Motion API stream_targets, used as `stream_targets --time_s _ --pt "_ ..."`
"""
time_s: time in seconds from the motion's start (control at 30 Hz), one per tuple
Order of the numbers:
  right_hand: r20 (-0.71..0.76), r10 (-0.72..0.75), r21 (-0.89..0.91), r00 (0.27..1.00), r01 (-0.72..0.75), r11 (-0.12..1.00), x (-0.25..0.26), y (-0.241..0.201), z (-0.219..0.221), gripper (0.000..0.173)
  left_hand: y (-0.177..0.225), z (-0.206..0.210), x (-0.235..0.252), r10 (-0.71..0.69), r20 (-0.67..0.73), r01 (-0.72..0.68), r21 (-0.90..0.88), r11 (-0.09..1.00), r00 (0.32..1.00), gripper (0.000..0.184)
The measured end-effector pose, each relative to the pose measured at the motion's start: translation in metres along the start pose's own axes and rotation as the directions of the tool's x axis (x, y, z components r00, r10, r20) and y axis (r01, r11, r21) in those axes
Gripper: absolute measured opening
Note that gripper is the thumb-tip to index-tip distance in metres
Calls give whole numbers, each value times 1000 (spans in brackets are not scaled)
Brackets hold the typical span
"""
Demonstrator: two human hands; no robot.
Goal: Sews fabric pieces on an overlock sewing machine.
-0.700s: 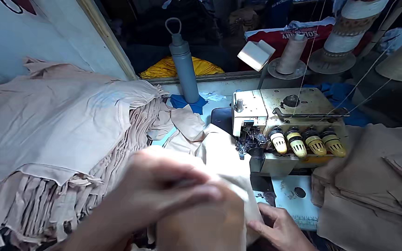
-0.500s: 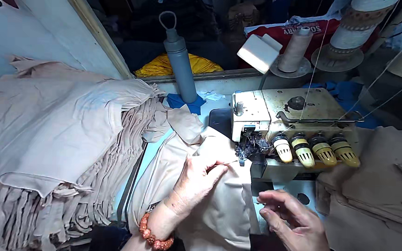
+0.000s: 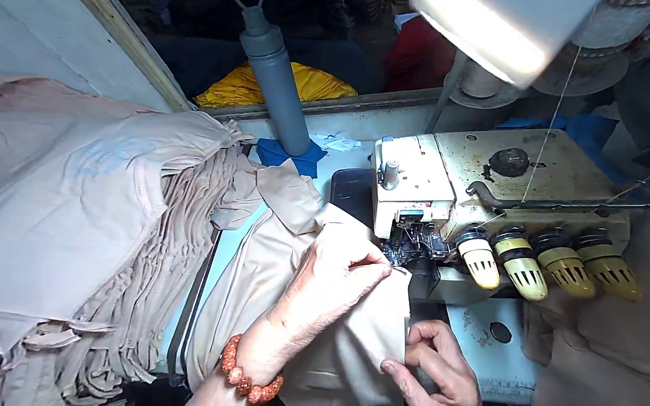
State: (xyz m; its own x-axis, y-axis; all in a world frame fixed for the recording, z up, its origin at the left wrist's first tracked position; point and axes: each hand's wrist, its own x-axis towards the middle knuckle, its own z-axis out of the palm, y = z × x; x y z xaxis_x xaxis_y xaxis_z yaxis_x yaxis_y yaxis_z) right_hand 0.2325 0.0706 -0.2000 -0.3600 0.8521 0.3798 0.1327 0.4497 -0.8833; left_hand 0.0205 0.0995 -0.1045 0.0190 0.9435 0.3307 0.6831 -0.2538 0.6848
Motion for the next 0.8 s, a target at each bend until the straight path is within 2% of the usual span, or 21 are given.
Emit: stream_targets --time_s 0.13,0.33,0.43,0.5,0.53,0.67,0.8 --pt "-9 75 156 997 -73 985 -5 5 5 22 -4 5 4 -10 56 5 82 997 998 13" --pt "149 139 261 979 -174 949 -12 0 9 25 2 2 3 -76 128 57 145 988 989 15" --pt "180 170 311 969 -220 925 -14 -3 10 21 6 6 -1 -93 101 71 205 976 991 14" --pt "183 239 363 953 -292 885 -15 -7 10 10 6 10 -5 -31 65 14 255 967 997 13" --pt "190 278 372 942 -331 867 -15 -10 9 10 5 12 -7 15 53 -29 285 958 998 16" --pt "202 303 416 931 -362 834 -15 -14 4 16 8 20 -16 214 1 -191 463 866 977 22" --pt "222 275 492 936 -351 797 -13 -13 -6 23 8 27 -23 321 -37 -243 572 783 946 20"
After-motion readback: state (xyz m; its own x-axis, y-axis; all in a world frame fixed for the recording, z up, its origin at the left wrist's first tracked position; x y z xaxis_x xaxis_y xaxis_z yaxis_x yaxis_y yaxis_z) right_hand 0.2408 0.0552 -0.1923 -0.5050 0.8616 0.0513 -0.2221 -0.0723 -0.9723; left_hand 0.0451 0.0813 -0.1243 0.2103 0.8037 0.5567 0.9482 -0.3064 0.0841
